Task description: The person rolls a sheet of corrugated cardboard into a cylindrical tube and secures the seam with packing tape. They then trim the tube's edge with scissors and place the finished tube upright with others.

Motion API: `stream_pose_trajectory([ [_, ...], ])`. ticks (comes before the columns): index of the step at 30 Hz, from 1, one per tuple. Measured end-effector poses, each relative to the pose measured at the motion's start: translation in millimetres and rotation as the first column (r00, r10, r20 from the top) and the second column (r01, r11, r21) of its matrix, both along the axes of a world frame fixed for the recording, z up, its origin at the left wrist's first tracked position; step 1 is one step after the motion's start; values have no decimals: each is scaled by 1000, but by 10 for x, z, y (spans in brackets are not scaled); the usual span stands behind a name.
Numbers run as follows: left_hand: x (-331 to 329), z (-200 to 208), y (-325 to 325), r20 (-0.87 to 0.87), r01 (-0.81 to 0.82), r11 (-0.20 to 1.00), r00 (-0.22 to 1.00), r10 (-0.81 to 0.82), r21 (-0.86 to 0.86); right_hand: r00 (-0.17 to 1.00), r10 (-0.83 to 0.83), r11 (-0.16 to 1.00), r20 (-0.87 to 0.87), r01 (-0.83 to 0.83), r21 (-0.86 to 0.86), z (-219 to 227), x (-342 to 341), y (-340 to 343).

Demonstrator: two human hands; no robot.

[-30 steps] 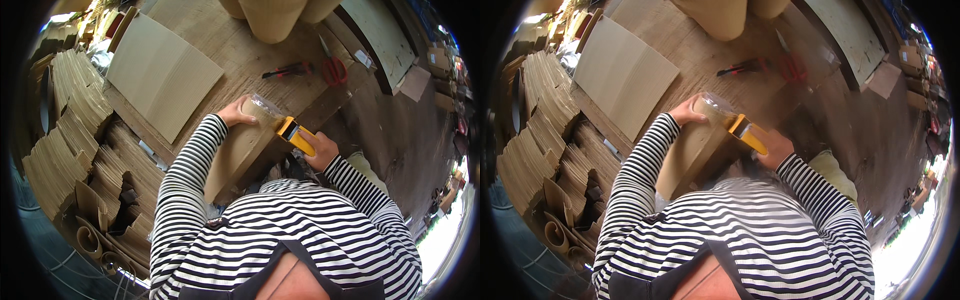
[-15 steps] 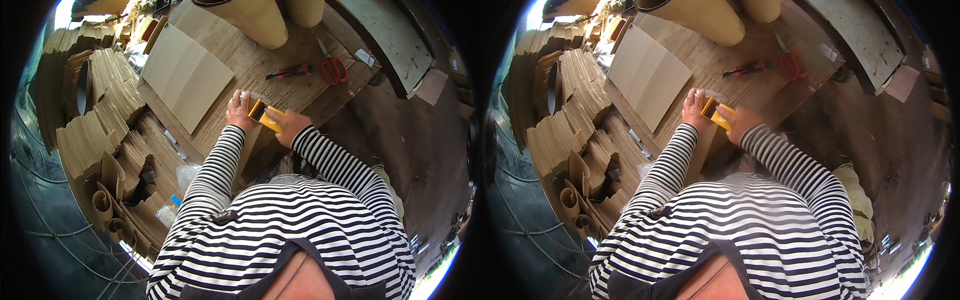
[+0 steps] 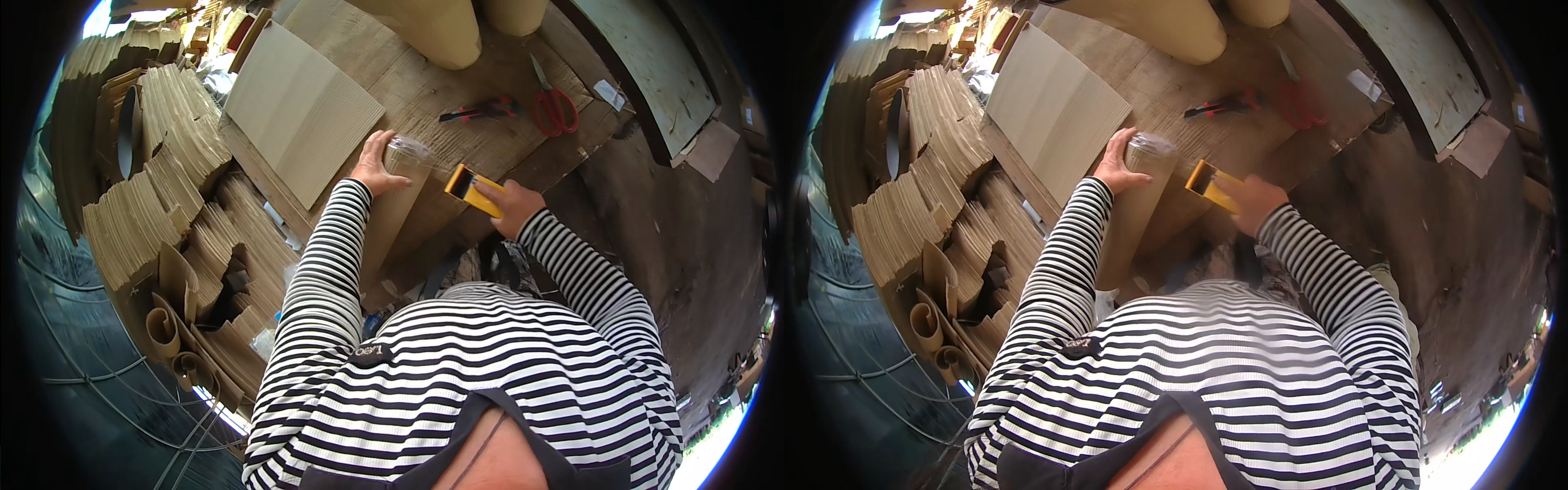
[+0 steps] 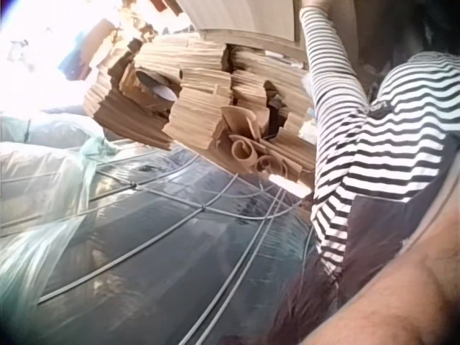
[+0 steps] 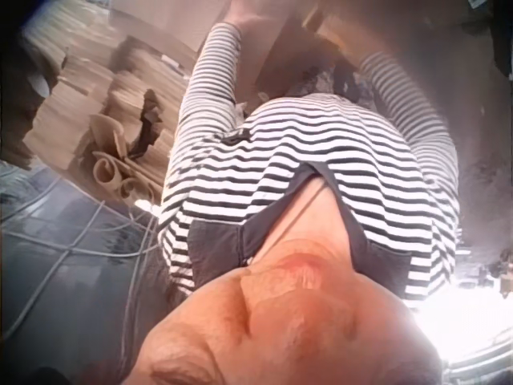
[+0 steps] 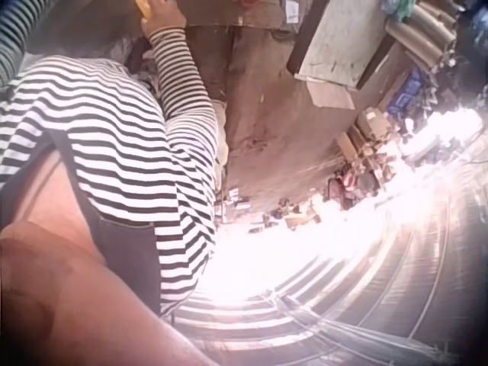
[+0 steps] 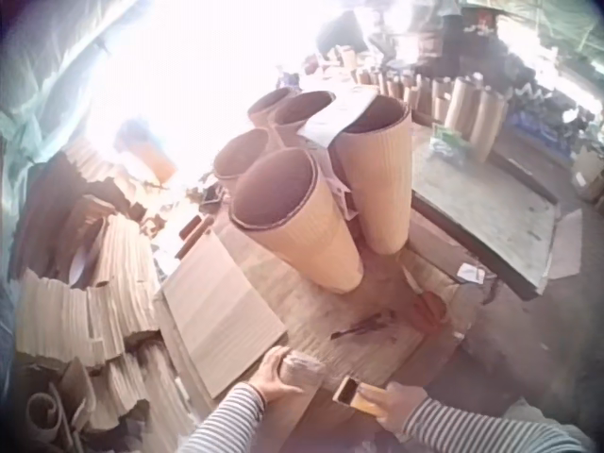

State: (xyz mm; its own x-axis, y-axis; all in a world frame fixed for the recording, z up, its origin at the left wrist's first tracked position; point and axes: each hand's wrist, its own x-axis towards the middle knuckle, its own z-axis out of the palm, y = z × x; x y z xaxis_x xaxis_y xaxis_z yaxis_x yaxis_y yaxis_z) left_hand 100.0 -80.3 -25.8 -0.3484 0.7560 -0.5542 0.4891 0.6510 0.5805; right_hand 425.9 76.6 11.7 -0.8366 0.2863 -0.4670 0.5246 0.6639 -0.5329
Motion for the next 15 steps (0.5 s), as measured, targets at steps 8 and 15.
stream_pose_trajectory([
  [8, -926, 19, -448, -193, -182, 980, 962, 194, 78, 975, -57, 998, -216, 58, -5, -274, -1285, -340],
  [15, -380, -59, -95, -607, -143, 982, 794, 37, -127, 962, -146, 988, -232, 131, -78, 100, -1887, -278],
])
